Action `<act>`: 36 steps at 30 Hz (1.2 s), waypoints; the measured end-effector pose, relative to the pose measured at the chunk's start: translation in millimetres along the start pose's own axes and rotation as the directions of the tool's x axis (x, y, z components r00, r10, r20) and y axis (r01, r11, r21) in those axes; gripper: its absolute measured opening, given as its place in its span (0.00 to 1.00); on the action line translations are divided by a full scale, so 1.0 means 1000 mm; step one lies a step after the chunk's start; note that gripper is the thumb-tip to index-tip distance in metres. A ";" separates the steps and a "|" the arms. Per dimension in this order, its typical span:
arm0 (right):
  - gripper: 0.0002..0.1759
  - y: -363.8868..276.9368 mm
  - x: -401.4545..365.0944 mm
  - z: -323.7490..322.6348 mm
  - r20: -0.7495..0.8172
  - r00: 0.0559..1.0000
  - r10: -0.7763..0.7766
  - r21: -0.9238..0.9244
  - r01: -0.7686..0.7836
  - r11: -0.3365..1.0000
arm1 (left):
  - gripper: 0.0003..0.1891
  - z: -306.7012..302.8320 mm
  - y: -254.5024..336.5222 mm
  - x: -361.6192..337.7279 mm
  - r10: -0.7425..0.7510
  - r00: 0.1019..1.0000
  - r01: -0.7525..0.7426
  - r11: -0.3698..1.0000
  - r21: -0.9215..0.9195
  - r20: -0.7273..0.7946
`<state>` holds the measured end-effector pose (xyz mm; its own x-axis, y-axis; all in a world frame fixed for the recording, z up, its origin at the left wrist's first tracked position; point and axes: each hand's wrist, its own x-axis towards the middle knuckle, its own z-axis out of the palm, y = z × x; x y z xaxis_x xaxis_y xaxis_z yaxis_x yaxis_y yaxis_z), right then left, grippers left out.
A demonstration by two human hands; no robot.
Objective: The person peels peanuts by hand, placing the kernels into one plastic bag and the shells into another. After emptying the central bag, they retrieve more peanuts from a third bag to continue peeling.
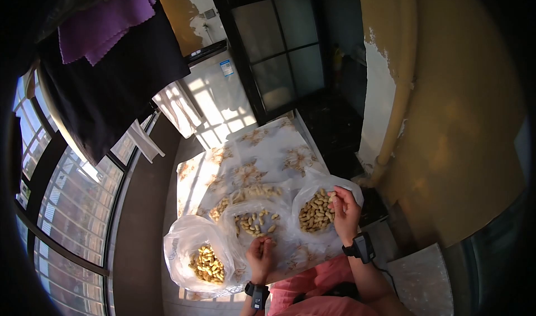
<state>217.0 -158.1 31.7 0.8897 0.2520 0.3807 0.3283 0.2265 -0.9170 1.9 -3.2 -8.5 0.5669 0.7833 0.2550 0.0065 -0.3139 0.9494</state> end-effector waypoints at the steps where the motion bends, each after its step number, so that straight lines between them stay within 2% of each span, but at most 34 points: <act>1: 0.14 -0.001 0.000 -0.001 0.017 1.000 0.006 0.007 -0.006 1.000 | 0.06 0.000 0.000 0.000 0.006 1.000 -0.006 1.000 0.000 -0.021; 11: 0.16 0.000 -0.002 0.003 -0.030 1.000 0.001 0.075 0.001 0.997 | 0.07 -0.002 0.009 0.001 0.007 1.000 -0.004 0.997 0.083 -0.026; 13: 0.18 0.006 -0.002 0.001 -0.031 0.996 -0.080 -0.045 0.078 0.996 | 0.07 -0.001 0.014 0.002 0.034 0.999 -0.029 0.994 0.102 -0.038; 20: 0.16 0.006 -0.003 0.000 -0.043 0.995 -0.087 -0.028 0.086 0.996 | 0.07 -0.002 0.009 0.001 -0.015 0.999 0.018 0.997 0.074 -0.032; 23: 0.13 0.008 -0.003 -0.001 -0.021 0.998 -0.066 -0.009 0.066 0.998 | 0.07 -0.003 0.010 0.002 -0.005 1.000 0.007 0.995 0.095 -0.020; 25: 0.09 0.001 -0.004 0.003 -0.045 0.999 0.001 0.072 0.002 0.997 | 0.07 -0.002 0.009 0.002 0.005 1.000 -0.004 0.998 0.060 -0.019; 36: 0.11 -0.003 -0.004 0.002 -0.023 0.999 0.022 0.082 -0.020 0.996 | 0.07 -0.002 0.014 0.001 -0.005 1.000 0.006 0.997 0.073 -0.020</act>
<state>211.8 -157.5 33.7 0.9037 0.2349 0.3579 0.2835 0.2982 -0.9114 0.8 -5.3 5.6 0.5505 0.7952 0.2540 0.0701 -0.3472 0.9352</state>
